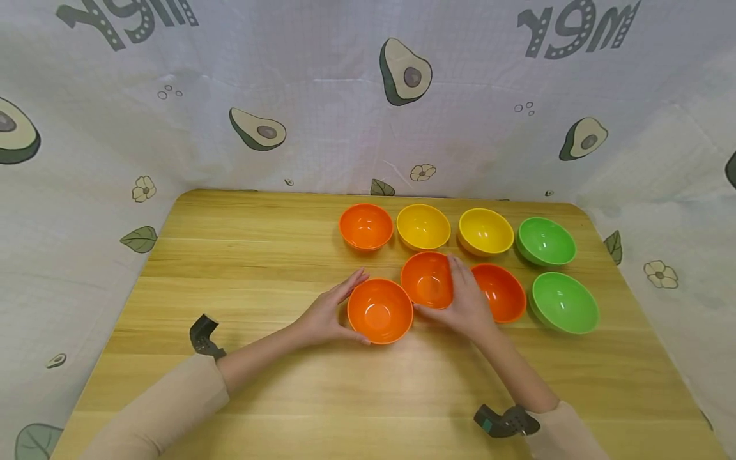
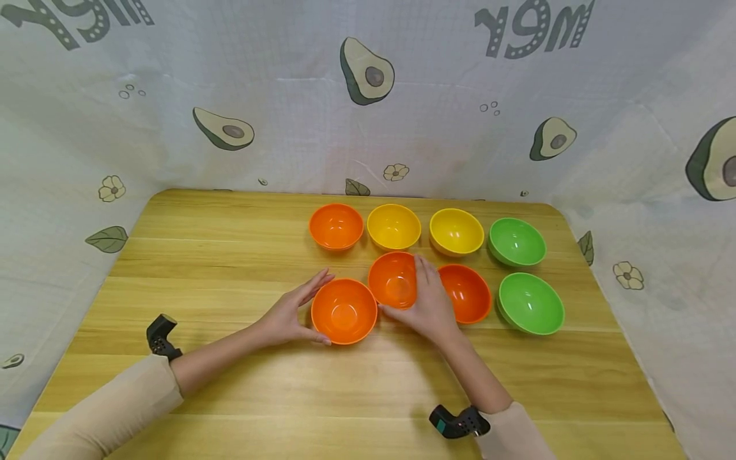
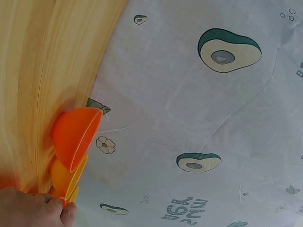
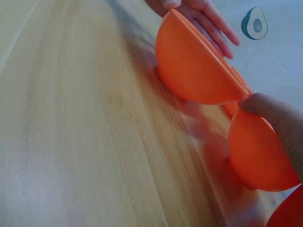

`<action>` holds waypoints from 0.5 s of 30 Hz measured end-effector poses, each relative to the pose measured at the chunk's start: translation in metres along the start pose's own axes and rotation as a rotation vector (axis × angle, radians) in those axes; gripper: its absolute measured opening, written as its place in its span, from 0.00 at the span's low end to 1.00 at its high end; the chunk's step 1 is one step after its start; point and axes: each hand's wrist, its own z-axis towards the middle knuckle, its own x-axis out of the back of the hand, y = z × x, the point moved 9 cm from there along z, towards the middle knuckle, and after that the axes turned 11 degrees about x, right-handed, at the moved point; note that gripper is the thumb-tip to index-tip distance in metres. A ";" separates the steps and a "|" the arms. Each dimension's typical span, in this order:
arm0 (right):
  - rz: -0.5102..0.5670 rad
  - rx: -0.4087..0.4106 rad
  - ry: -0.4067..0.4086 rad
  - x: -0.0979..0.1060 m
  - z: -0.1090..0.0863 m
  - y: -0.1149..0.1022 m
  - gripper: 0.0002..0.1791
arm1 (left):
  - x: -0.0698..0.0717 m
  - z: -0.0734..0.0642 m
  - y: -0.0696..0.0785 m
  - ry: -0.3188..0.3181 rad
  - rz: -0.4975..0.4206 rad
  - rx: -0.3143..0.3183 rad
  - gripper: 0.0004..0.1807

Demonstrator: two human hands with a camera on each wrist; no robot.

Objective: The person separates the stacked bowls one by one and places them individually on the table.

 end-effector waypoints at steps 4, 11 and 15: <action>-0.042 0.008 0.000 0.001 0.001 -0.001 0.62 | 0.000 0.000 -0.001 0.000 -0.003 0.003 0.66; -0.011 -0.033 -0.043 -0.001 0.001 0.003 0.66 | -0.001 0.000 -0.002 0.000 -0.009 0.010 0.66; 0.050 -0.058 -0.062 -0.002 0.003 0.005 0.67 | -0.001 0.000 -0.002 0.001 -0.026 0.011 0.66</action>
